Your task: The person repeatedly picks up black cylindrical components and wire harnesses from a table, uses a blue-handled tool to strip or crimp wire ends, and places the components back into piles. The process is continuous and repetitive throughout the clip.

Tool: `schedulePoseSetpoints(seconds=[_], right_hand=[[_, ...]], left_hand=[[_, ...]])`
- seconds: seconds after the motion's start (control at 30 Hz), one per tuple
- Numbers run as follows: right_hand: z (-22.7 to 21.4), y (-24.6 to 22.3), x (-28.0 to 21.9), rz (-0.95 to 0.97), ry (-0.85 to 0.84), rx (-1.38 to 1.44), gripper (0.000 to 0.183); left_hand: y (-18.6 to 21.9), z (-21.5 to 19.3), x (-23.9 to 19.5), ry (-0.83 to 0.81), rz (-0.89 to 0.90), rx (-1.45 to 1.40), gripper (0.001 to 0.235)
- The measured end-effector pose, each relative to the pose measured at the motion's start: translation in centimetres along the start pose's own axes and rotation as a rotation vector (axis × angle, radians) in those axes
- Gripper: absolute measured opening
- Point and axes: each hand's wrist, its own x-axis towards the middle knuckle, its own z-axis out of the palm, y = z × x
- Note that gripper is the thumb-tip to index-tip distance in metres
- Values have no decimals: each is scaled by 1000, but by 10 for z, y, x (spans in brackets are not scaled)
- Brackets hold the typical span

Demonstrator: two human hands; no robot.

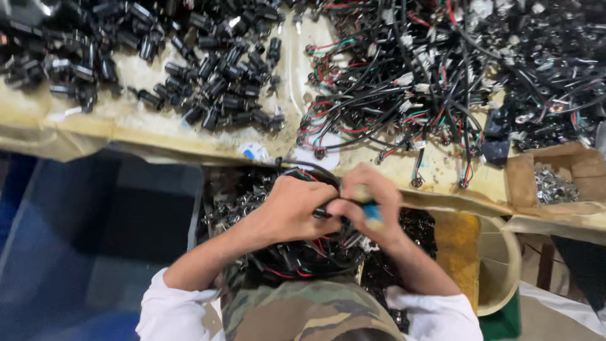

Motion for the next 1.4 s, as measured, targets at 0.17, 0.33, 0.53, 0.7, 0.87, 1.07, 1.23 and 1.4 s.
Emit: schedulePoseSetpoints(seconds=[0.17,0.33,0.53,0.7,0.87,1.07,1.23,1.4], right_hand=[[-13,-22,-21,53,38,1247,79],[-8,-35,-22,113,110,1434,73],[-13,-34,-24,56,155,1507,69],[-18,-36,-27,87,180,1529,67],[-9,-30,-48,37,383,1434,68],[-6,-24,-59,83,433,977,53],[-55,20,14,419,326,556,38],[-37,141,28,292,-280,-1066,23]], left_hand=[[41,9,-14,44,188,50,36],[51,10,-24,118,226,50,39],[51,9,-23,108,254,59,49],[50,18,-19,96,301,32,51],[44,34,-19,91,301,22,42],[43,24,4,-31,139,18,40],[43,-48,1,-288,373,-211,28],[48,-69,-29,-645,554,115,30]])
